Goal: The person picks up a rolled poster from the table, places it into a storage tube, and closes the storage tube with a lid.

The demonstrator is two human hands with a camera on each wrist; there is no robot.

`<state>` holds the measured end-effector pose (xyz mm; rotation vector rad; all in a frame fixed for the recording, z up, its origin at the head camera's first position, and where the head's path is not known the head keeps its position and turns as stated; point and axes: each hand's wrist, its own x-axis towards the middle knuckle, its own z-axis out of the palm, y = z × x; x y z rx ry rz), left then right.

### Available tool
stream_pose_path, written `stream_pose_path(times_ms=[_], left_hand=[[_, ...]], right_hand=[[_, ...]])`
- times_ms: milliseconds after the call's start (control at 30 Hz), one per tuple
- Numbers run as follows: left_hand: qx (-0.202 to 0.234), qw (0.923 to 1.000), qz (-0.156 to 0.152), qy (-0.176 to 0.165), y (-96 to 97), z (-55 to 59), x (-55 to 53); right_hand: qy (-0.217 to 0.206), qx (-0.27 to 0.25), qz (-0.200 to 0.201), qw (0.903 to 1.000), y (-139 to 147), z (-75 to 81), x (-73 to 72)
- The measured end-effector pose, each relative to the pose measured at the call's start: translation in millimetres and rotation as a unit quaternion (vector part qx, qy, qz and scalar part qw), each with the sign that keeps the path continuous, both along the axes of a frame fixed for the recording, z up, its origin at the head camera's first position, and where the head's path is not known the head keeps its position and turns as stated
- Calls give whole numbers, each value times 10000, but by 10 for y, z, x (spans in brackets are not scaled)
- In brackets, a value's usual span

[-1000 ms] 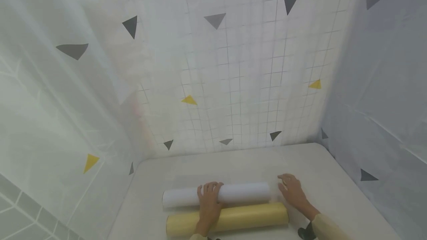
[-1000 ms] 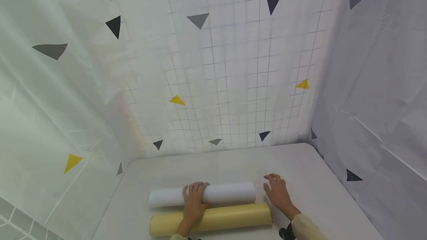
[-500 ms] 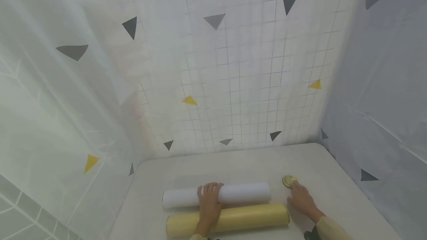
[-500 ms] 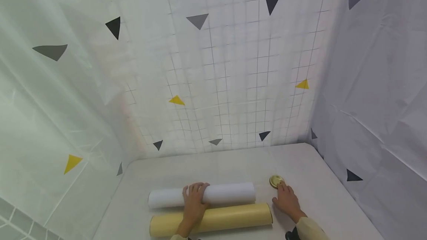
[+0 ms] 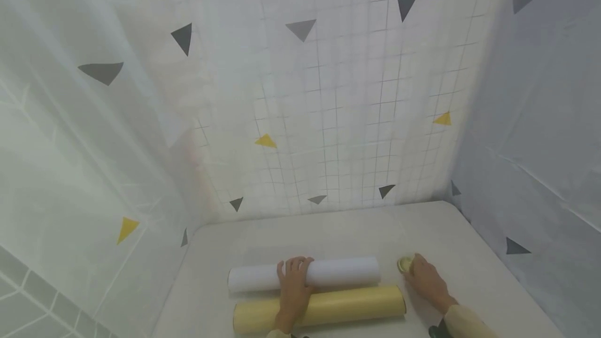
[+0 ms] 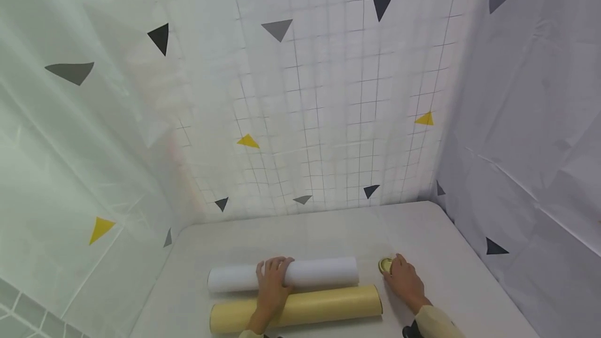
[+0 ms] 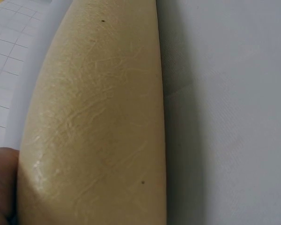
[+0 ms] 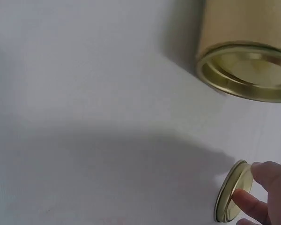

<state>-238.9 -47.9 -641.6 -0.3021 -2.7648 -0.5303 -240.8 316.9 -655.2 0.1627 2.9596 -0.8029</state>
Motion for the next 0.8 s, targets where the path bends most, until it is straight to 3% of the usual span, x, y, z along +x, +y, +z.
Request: stream_pose_path(times_ms=[200, 433, 800], left_hand=[[1, 9997, -9, 228, -11, -32, 6], [-31, 9998, -18, 178, -13, -55, -24], [1, 9997, -82, 236, -8, -8, -3]], right_hand=[[298, 184, -46, 9994, -88, -10, 36], [433, 743, -88, 9963, -141, -32, -38], [776, 498, 31, 9957, -138, -85, -54]])
